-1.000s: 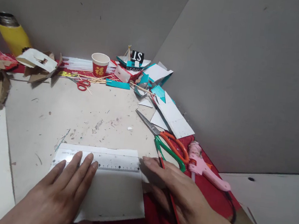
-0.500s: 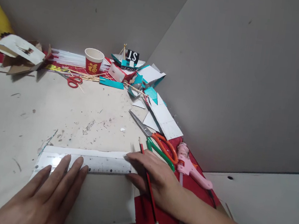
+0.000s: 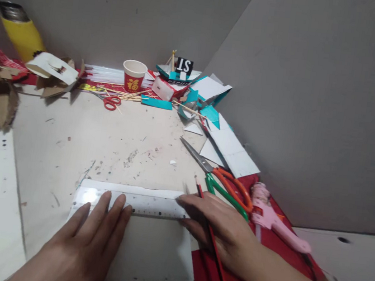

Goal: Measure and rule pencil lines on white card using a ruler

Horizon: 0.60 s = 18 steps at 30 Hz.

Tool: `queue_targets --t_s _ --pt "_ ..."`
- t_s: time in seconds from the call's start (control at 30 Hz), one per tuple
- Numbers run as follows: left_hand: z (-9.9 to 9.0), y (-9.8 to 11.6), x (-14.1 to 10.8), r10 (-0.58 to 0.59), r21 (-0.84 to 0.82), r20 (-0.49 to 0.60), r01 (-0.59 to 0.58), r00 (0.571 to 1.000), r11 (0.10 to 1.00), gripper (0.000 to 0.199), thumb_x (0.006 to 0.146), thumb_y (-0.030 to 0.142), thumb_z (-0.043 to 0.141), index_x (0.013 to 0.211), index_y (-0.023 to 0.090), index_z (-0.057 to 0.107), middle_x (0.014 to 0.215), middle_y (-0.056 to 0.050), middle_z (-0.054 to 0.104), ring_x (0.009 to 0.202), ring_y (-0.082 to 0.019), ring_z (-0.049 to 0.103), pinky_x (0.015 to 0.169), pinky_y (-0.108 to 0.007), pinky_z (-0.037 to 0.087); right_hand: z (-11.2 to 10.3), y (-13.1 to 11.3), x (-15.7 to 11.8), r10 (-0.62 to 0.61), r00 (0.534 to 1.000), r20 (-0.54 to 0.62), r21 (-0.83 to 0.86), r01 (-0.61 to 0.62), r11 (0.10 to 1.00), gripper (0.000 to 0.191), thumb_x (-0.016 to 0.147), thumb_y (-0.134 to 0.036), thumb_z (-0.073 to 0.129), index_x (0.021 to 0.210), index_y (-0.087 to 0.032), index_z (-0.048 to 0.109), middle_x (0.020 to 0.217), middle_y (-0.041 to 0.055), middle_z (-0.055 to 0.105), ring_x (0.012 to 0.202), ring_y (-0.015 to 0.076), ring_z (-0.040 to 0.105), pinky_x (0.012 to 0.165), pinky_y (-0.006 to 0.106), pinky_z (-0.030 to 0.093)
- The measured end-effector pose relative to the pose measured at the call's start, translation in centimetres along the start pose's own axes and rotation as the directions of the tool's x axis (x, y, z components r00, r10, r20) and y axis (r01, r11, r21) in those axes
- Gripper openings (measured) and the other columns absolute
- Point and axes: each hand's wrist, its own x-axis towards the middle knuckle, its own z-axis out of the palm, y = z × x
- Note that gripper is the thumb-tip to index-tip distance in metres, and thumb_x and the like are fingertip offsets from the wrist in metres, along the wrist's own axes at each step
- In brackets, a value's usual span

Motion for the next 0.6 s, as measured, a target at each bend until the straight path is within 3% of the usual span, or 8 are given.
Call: queue_targets --t_s 0.13,0.3,0.5,0.6 --pt "-1.2 0.7 0.5 -0.093 -0.001 0.127 0.094 0.987 0.996 0.075 0.081 0.057 0.057 0.141 0.013 0.048 0.149 -0.012 0.044 0.135 -0.033 0.044 0.1 -0.042 0.044 0.2 0.0 -0.2 -0.016 1.0 -0.005 -0.039 0.016 0.999 0.028 0.095 -0.016 0.054 0.122 -0.021 0.052 0.086 0.0059 0.067 0.071 0.018 0.06 0.06 0.03 0.049" --pt "-1.2 1.3 0.6 -0.152 -0.012 0.179 0.156 0.972 0.988 0.079 0.078 0.059 0.059 0.142 0.015 0.047 0.15 -0.013 0.042 0.139 -0.033 0.038 0.106 -0.043 0.04 0.5 0.0 -0.3 -0.043 0.999 -0.023 -0.044 0.042 0.998 0.03 0.094 -0.015 0.054 0.123 -0.02 0.052 0.084 0.0056 0.066 0.068 0.018 0.058 0.058 0.03 0.048" --pt "-1.2 0.7 0.4 -0.073 -0.026 0.137 0.078 0.988 0.997 0.078 0.082 0.057 0.055 0.144 0.011 0.044 0.149 -0.014 0.043 0.137 -0.034 0.041 0.101 -0.041 0.045 0.0 -0.2 -0.1 -0.015 1.0 -0.026 0.005 0.015 1.0 0.032 0.092 -0.014 0.057 0.123 -0.021 0.053 0.088 0.0056 0.068 0.074 0.0185 0.062 0.061 0.031 0.05" --pt "-1.0 0.6 0.2 -0.11 -0.021 0.088 0.113 0.99 0.993 0.076 0.083 0.056 0.055 0.143 0.009 0.045 0.15 -0.016 0.042 0.139 -0.036 0.038 0.104 -0.045 0.042 -0.2 -0.2 0.0 0.02 0.999 -0.04 0.019 -0.019 1.0 0.033 0.092 -0.015 0.058 0.124 -0.021 0.054 0.091 0.0057 0.069 0.077 0.018 0.063 0.065 0.031 0.052"
